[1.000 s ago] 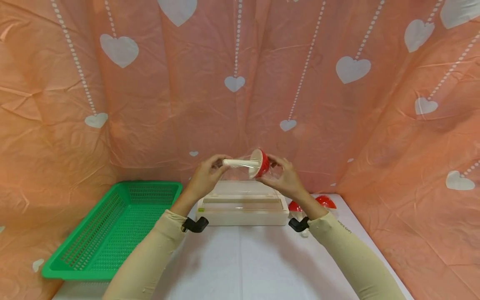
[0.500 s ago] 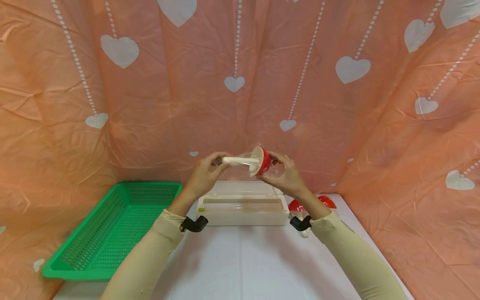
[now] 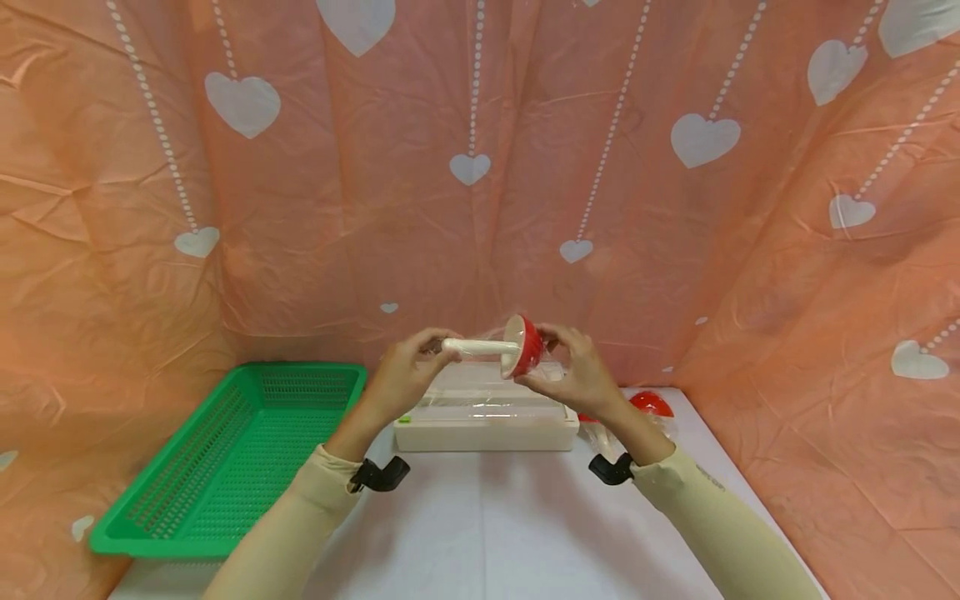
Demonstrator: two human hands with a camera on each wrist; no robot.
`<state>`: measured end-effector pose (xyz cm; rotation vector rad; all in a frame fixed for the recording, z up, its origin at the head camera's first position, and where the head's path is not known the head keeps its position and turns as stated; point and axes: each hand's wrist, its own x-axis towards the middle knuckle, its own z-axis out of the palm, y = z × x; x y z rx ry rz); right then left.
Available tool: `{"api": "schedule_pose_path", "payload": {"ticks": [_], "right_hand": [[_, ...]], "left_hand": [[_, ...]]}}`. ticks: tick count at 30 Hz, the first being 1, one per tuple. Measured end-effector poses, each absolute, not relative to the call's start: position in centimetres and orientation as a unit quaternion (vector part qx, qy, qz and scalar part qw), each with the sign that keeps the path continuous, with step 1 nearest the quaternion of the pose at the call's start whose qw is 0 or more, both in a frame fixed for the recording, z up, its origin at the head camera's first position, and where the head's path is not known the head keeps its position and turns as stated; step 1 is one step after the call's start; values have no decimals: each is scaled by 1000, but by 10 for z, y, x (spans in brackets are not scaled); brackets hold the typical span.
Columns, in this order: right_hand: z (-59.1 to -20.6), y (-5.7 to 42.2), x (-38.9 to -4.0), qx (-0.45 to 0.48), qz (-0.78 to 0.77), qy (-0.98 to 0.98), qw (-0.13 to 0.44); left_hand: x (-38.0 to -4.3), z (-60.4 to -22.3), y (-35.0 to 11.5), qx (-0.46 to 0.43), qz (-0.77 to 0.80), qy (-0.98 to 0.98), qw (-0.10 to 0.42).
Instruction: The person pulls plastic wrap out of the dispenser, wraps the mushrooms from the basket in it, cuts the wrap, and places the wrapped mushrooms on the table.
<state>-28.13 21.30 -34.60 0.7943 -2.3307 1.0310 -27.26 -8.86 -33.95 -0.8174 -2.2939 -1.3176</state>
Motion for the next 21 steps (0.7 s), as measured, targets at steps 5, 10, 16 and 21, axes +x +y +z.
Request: {"api": "schedule_pose_path", "payload": {"ticks": [5,10,16,21], "right_hand": [[-356,215,-270,303,356,-850,244],[-369,217,-257,307,353,-849,246],[-384,216,-240,295,347,-857,239],[-396,215,-228,276,331,-871,236]], "left_hand": [[-261,-350,-90,-292,-454,-824,172],[-249,-359,-92,-284,-441,-836,161],[-236,-373,-94,-287,-439,-836,161],[-228,-388,-95,-284,-438,-838,160]]}}
